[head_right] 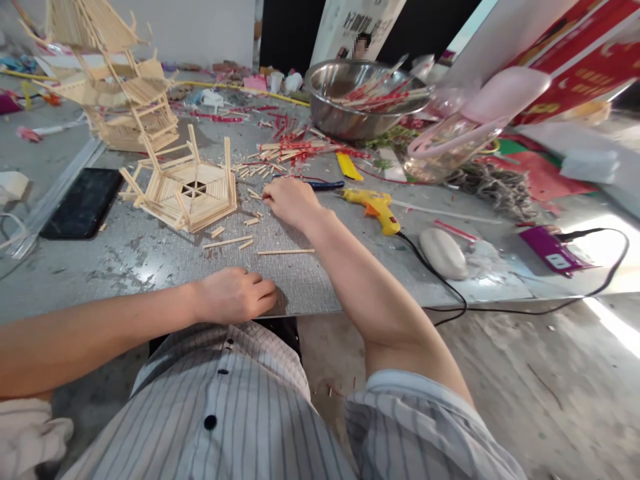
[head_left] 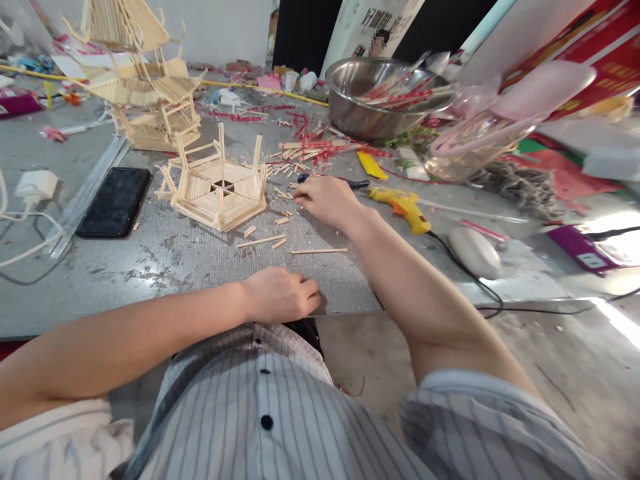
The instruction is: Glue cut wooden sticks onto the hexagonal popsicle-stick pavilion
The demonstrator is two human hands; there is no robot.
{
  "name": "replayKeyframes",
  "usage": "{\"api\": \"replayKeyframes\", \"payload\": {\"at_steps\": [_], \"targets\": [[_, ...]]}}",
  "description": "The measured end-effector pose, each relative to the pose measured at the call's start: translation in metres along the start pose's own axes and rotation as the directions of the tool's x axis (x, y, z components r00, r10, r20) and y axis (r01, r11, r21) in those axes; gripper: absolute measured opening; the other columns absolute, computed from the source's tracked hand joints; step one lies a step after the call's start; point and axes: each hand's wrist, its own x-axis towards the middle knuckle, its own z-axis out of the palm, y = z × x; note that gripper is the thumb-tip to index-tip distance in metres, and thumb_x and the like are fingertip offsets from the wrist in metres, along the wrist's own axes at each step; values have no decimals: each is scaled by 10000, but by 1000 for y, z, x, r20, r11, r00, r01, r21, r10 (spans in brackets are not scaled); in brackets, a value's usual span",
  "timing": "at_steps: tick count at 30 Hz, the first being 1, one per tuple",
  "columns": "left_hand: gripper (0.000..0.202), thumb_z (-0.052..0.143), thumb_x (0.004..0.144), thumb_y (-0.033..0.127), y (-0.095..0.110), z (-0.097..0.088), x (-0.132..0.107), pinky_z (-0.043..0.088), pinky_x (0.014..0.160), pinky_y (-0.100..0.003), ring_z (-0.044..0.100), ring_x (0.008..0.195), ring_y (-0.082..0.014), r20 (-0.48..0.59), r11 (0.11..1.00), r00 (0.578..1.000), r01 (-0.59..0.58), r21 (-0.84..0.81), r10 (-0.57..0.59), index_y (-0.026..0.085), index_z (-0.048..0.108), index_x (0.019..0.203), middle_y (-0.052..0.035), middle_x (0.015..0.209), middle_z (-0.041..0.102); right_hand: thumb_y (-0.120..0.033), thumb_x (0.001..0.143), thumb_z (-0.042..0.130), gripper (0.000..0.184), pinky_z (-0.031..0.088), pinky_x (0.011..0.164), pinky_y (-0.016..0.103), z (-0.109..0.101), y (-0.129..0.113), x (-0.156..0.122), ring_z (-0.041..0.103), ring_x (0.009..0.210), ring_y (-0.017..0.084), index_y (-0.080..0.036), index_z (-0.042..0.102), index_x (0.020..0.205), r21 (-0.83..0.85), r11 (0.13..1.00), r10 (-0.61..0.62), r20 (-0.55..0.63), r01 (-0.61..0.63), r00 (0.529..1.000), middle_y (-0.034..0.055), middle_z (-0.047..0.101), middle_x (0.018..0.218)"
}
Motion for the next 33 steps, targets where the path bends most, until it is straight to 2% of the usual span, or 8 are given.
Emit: {"api": "replayKeyframes", "payload": {"at_steps": [5,11,14,16,19,25,31,33], "targets": [[200,465,944,196,-4,8,2,313,452,-289,631,665,-153,-56,999,998,21,-42,-24,150,658,915,-53,855,658,-189,796,579,204,477,763,398,7,-9,38,645,926,277,-262,738,900,4,998,67,-41,-67,997,62,732,975],[187,472,923,200,-5,17,-2,314,452,-273,595,624,-142,-159,997,986,41,-66,-51,152,637,849,-46,818,645,-118,662,705,116,505,782,421,25,-9,75,658,907,283,-221,691,711,4,991,129,97,-130,987,73,716,889],[175,480,915,197,-4,17,-2,319,457,-259,588,622,-137,-164,996,985,46,-72,-57,149,630,839,-50,814,642,-133,674,706,94,504,784,428,34,-5,80,655,915,285,-218,667,683,12,990,136,106,-138,985,89,714,899],[191,472,925,206,-3,15,-2,327,461,-262,599,638,-143,-144,996,987,57,-72,-67,151,640,853,-52,830,648,-171,725,669,64,502,792,420,34,0,76,649,922,272,-232,683,737,25,995,93,75,-95,993,82,716,911],[219,464,946,228,-2,12,-1,338,463,-274,616,665,-157,-93,994,992,75,-78,-82,159,663,886,-51,855,656,-209,800,589,130,498,797,398,25,2,58,639,922,253,-245,700,857,76,997,24,-14,-22,1000,73,713,970],[276,441,975,246,-1,8,0,338,461,-297,616,661,-166,-61,992,993,95,-89,-101,163,673,850,-44,843,652,-182,782,575,141,481,778,336,4,-23,10,614,811,186,-212,657,894,347,937,5,-146,46,989,44,696,887],[236,452,942,164,0,8,-3,335,461,-298,601,671,-163,-87,992,990,107,-72,-114,165,651,816,-47,852,651,-256,774,585,64,461,656,275,26,-34,-7,559,643,118,-198,607,790,647,761,92,-177,45,980,7,659,747],[222,458,925,153,1,6,-4,363,481,-292,610,719,-180,-135,981,972,188,-52,-193,164,645,806,-58,835,652,-271,768,598,91,456,649,275,32,-32,-8,555,631,116,-190,630,795,638,769,99,-195,49,976,12,670,760]]}}
